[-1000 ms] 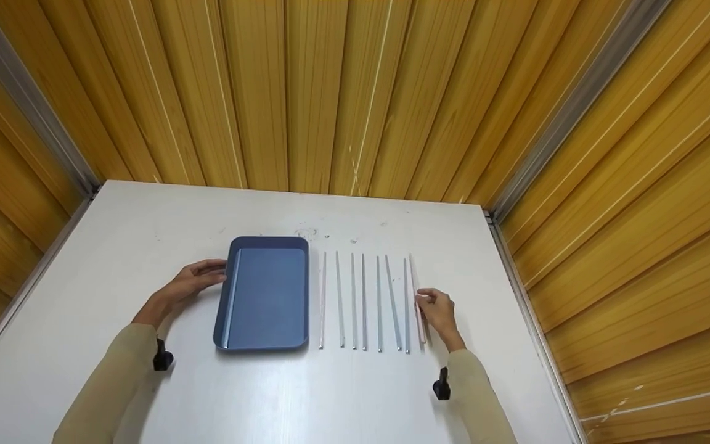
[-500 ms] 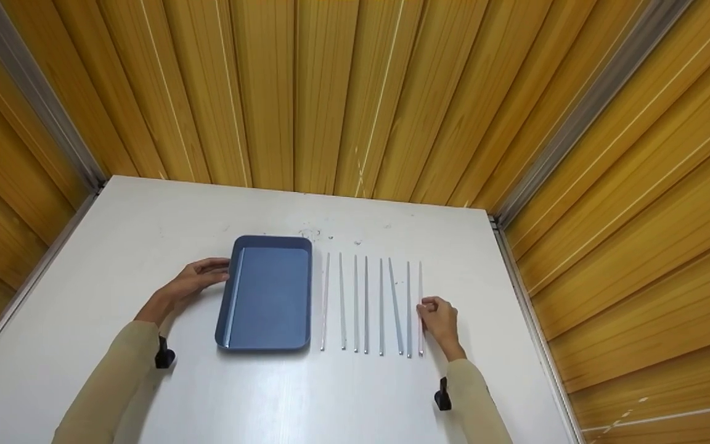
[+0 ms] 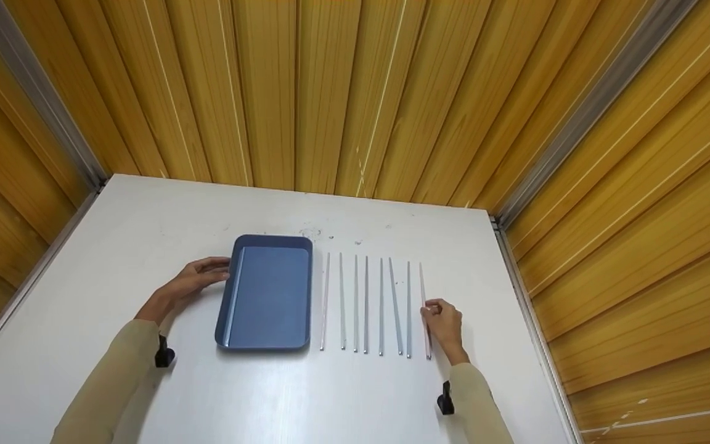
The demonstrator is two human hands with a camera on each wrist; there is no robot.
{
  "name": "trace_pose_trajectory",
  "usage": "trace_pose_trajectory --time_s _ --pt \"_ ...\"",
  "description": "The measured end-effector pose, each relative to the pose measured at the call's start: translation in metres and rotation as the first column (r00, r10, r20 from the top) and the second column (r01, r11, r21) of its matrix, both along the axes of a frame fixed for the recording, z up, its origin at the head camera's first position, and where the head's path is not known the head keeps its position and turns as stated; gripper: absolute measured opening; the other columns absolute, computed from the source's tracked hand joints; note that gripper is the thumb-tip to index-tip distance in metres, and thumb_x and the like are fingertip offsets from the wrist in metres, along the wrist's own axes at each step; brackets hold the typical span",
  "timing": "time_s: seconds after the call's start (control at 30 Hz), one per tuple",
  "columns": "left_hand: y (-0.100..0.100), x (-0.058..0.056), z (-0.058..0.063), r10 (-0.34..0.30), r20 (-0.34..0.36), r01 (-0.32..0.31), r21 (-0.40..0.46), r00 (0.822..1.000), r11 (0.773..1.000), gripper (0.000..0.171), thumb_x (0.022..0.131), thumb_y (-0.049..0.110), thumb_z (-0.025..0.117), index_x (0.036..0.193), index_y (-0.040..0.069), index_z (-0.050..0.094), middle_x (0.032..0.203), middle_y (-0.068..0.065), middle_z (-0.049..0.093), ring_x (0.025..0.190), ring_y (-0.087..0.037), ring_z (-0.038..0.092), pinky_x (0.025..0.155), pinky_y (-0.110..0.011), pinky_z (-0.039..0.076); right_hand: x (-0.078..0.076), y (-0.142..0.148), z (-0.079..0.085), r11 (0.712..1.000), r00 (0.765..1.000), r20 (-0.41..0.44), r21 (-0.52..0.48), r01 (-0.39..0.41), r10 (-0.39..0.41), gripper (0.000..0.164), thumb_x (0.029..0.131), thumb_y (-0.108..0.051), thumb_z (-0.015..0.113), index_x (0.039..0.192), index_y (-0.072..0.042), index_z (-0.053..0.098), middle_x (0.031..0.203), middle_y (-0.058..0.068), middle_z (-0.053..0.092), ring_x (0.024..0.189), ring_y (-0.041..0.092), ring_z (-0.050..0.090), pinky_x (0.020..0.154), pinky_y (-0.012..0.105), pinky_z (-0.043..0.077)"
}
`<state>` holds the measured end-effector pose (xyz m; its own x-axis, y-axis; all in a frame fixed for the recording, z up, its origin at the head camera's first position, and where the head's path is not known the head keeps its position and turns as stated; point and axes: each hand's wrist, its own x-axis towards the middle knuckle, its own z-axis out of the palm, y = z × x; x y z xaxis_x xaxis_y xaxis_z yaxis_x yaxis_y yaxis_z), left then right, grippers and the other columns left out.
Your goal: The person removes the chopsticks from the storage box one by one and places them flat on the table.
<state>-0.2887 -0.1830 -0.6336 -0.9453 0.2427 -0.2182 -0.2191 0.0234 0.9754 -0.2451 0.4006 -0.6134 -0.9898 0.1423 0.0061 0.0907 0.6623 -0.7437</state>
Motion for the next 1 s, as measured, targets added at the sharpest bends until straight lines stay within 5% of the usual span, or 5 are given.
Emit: trace_pose_trajectory --time_s 0.23,0.53,0.67,0.87,1.0 --pt "0.006 -0.002 0.0 -0.021 0.0 0.021 0.008 1.0 1.0 0.06 0.093 0.015 0.076 0.146 -0.001 0.051 0.147 -0.022 0.057 0.127 -0.019 0.062 0.111 -0.031 0.047 0.006 0.006 -0.001 0.998 0.999 0.015 0.045 0.037 -0.038 0.022 0.096 -0.009 0.069 0.109 0.009 0.071 0.087 0.016 0.073 0.064 0.004 0.058 0.056 0.015 0.047" --pt "0.004 -0.002 -0.003 0.007 0.012 -0.007 0.023 1.0 1.0 0.06 0.093 0.014 0.076 0.146 -0.001 0.052 0.146 -0.021 0.058 0.124 -0.016 0.063 0.107 -0.03 0.049 -0.018 0.001 0.034 0.994 0.995 0.049 -0.069 -0.087 0.09 0.028 0.1 -0.009 0.065 0.118 0.013 0.066 0.093 0.026 0.072 0.069 0.013 0.069 0.058 0.019 0.055" --pt "0.001 -0.001 -0.004 0.01 0.027 -0.011 0.04 1.0 0.999 0.062 0.093 0.013 0.076 0.147 -0.001 0.05 0.147 -0.022 0.057 0.127 -0.019 0.062 0.109 -0.03 0.048 -0.028 -0.024 0.059 0.975 0.981 0.04 -0.127 -0.182 0.189 0.03 0.1 -0.007 0.063 0.12 0.016 0.064 0.098 0.03 0.072 0.077 0.012 0.07 0.065 0.022 0.059" --pt "0.0 -0.002 -0.002 0.022 0.051 -0.023 0.02 0.998 1.0 0.064 0.09 0.016 0.08 0.146 0.002 0.052 0.148 -0.019 0.057 0.134 -0.024 0.058 0.113 -0.035 0.047 -0.038 -0.081 0.105 0.935 0.937 -0.042 -0.072 -0.348 0.346 0.022 0.097 0.001 0.063 0.113 0.016 0.067 0.093 0.034 0.07 0.073 0.009 0.066 0.063 0.021 0.056" --pt "0.001 -0.002 -0.001 0.026 0.055 -0.027 0.025 0.998 0.999 0.063 0.09 0.014 0.079 0.146 0.001 0.052 0.147 -0.02 0.057 0.133 -0.024 0.059 0.113 -0.036 0.046 -0.058 -0.114 0.11 0.903 0.904 -0.092 -0.068 -0.424 0.417 0.021 0.098 0.002 0.062 0.113 0.015 0.068 0.094 0.037 0.069 0.076 0.029 0.07 0.061 0.017 0.052"
